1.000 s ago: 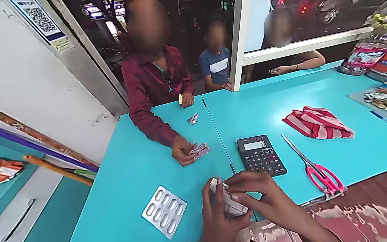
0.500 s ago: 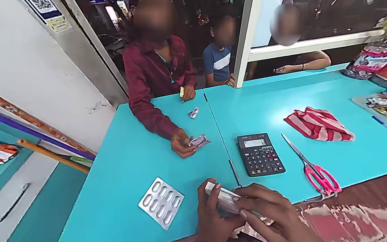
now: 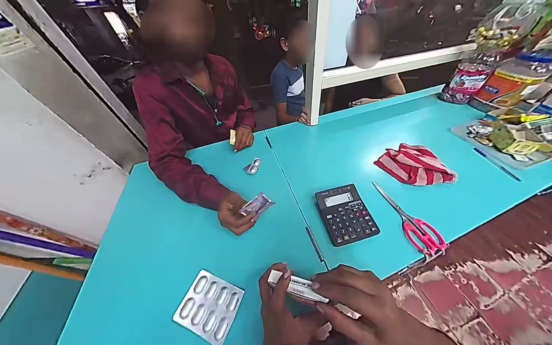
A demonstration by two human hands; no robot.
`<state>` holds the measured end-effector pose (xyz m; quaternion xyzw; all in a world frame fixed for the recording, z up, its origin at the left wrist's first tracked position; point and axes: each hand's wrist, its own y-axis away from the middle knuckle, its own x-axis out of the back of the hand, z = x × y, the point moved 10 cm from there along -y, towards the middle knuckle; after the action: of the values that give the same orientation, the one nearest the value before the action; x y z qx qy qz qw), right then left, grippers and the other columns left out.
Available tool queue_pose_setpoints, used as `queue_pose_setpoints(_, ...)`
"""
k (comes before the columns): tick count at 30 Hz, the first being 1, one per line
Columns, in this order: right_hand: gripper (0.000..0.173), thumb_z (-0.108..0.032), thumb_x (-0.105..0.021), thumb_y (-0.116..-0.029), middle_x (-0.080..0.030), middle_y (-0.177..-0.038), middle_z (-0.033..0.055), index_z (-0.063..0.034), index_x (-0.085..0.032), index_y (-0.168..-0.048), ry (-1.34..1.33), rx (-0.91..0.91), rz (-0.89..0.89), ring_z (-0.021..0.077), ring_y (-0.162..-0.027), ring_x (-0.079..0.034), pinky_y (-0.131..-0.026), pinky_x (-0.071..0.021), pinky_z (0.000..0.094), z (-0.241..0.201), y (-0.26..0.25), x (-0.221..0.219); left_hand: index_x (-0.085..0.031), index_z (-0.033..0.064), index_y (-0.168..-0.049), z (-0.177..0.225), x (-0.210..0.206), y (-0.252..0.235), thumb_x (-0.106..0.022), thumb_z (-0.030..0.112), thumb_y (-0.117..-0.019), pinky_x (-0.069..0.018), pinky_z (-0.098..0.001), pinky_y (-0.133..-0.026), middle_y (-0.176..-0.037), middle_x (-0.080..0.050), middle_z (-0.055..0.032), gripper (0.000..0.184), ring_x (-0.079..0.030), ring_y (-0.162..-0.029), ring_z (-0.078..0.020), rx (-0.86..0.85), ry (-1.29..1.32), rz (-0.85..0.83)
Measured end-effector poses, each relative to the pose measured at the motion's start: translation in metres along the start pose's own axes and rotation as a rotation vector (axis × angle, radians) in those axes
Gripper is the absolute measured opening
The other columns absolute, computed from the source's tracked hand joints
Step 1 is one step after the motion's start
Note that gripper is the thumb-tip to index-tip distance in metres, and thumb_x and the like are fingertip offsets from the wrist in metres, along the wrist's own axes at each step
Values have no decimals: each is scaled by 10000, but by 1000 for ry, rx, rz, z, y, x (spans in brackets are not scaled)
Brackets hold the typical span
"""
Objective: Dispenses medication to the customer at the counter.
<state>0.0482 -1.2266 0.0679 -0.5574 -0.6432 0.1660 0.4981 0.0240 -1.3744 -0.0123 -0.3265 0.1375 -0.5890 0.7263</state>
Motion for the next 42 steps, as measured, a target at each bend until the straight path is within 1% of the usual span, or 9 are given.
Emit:
queue_pose_setpoints(14, 72, -111, -694, -972, -716, -1044, 121, -40, -703, -971, -112, -4, -85, 138, -937, -697, -816, -573, 202, -1, -6, -3, -387, 429, -1437, -2, -1, 4, -804, 495, -818, -453, -141, -991, -1310, -503, 106, 749, -537, -1181, 50, -30, 29, 1)
queue_pose_setpoints(20, 110, -88, -660, -979, -732, -1097, 132, 6, -711, -1007, -355, -198, -169, 111, -1026, -704, -894, -576, 207, 14, -9, -3, -369, 398, -1451, 0, 0, 6, -868, 499, -736, -431, -150, -1020, -1325, -497, 65, 878, -520, -1205, 39, -20, 22, -26)
queue_pose_setpoints(27, 165, -109, -605, -1023, -729, -1112, 159, 1, -728, -1042, -185, -220, -315, 165, -1048, -707, -918, -568, 249, 9, -18, -5, -424, -66, -1347, 4, -8, -5, -926, 400, -613, -447, -204, -999, -1304, -508, -295, 1004, -555, -1197, -102, 144, 13, -74)
queue_pose_setpoints(28, 184, -143, -601, -1033, -727, -1128, 146, -20, -736, -1054, -179, -201, -351, 163, -1054, -703, -909, -569, 255, 8, -19, -9, -430, -56, -1344, 4, -4, -6, -921, 429, -626, -455, -205, -986, -1300, -501, -301, 996, -561, -1183, -116, 133, -22, -81)
queue_pose_setpoints(33, 150, -178, -656, -1008, -712, -1084, 136, -47, -728, -1011, -126, -163, -322, 154, -926, -700, -775, -577, 241, 4, -17, -13, -399, -4, -1380, 3, -5, -5, -878, 427, -681, -468, -176, -954, -1268, -554, -222, 951, -581, -1147, -59, 113, -24, -53)
queue_pose_setpoints(37, 127, -128, -603, -1028, -728, -1072, 121, -40, -688, -994, -137, -40, -171, 157, -1017, -700, -887, -566, 234, 2, -22, -11, -122, 371, -1597, -9, 8, -6, -881, 394, -777, -535, -256, -1005, -1353, -597, 119, 1118, -650, -1136, -30, 74, 250, -84)
queue_pose_setpoints(38, 133, -121, -601, -1031, -730, -1081, 128, -25, -685, -996, -194, -25, -156, 159, -1028, -698, -912, -560, 237, 0, -26, -10, -150, 324, -1588, -12, 11, -5, -849, 328, -824, -556, -281, -1001, -1316, -625, 142, 1036, -664, -1131, -44, 130, 340, -150)
queue_pose_setpoints(40, 154, -121, -614, -1025, -733, -1083, 151, 9, -697, -1031, -303, -41, -200, 176, -1039, -702, -937, -557, 258, 0, -34, -17, -494, 183, -1412, -22, 18, 6, -806, 168, -850, -576, -254, -952, -1158, -716, 159, 643, -682, -1058, 4, 329, 457, -278)
queue_pose_setpoints(42, 240, -164, -659, -1002, -734, -1083, 167, 35, -695, -1131, -312, -125, -257, 190, -1036, -713, -935, -569, 289, 14, -41, -34, -707, 288, -1111, -30, 32, 15, -787, 128, -845, -580, -172, -867, -1006, -743, 238, 320, -680, -936, 95, 497, 451, -334)
